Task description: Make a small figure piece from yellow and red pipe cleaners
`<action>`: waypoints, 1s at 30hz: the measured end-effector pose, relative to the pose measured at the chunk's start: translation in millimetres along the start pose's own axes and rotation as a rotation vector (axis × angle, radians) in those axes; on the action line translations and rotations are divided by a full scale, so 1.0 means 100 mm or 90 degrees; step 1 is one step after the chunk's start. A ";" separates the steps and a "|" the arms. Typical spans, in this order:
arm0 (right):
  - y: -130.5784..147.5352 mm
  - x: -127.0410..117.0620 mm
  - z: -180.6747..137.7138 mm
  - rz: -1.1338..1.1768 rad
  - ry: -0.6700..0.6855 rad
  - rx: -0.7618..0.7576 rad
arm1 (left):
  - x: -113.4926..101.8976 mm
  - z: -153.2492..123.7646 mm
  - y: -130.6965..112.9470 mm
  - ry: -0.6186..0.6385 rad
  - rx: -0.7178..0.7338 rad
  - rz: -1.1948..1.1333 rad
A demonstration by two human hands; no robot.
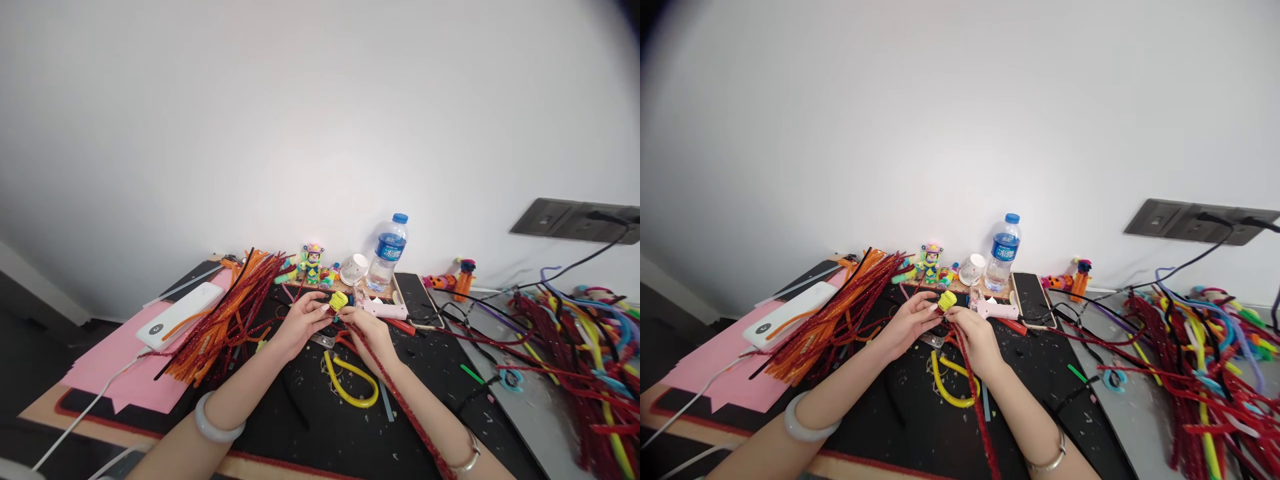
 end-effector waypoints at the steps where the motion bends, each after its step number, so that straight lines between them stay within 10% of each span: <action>1: 0.00 0.00 0.00 -0.001 0.001 0.000 | 0.00 0.00 0.00 0.000 -0.003 -0.004; 30: 0.08 -0.04 0.01 -0.017 -0.017 -0.014 | -0.06 0.03 0.10 -0.026 -0.073 -0.066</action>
Point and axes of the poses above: each hand's wrist, its own z-axis towards the middle knuckle, its own x-axis out of the palm, y = z × x, the point moved 7 cm from there along z, towards the middle knuckle, and after that the axes turned 4 degrees about x, right-handed, at the moved point
